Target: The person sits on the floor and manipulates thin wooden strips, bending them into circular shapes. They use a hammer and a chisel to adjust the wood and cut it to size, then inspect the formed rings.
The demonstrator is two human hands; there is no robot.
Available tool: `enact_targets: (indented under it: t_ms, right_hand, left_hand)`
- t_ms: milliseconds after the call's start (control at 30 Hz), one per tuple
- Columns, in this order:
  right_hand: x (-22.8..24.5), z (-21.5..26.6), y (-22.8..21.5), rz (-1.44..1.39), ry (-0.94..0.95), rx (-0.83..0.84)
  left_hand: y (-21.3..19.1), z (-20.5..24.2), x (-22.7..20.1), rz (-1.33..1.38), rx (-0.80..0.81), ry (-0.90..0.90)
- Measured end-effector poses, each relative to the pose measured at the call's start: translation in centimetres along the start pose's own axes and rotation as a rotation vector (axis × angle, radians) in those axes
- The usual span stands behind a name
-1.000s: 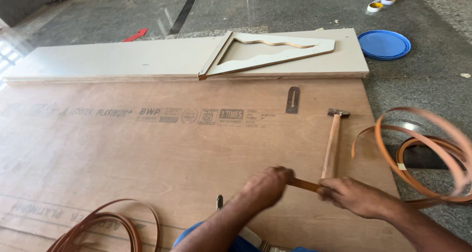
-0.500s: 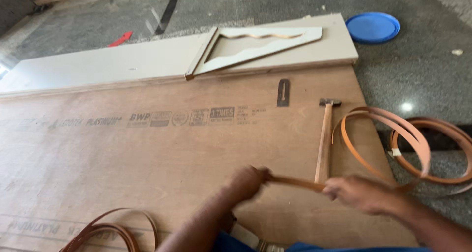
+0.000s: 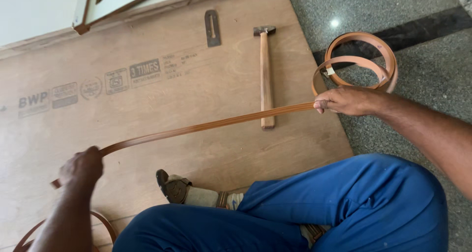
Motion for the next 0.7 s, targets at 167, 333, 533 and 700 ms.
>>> enact_targets:
  t_ms: [167,333,533,700]
  right_hand:
    - [0.5,-1.9,2.6,-0.026,-0.116,0.097]
    - [-0.1,-5.1,4.1,-0.072,-0.071,0.236]
    - [-5.3,-9.2,4.7,0.010,0.084,0.292]
    - [-10.9,-15.7,7.7,0.001,-0.219,0.305]
  left_hand:
    - [2.0,0.3,3.1,-0.002,0.155,0.040]
    - [4.0,-0.4,1.8,0.091,0.217,0.137]
    - [7.6,-2.6,-0.5,0.168,-0.024,0.256]
    - [11.6,-1.8,-6.2,0.221,-0.637,0.255]
Point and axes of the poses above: each hand's wrist, its own z-axis away from the middle knuckle, its own y-axis out of the palm, x = y × z, the point moved 2 cm from there along -z, towards the middle knuckle, and after that the axes turned 10 degrees about y, right-handed, at the moved point
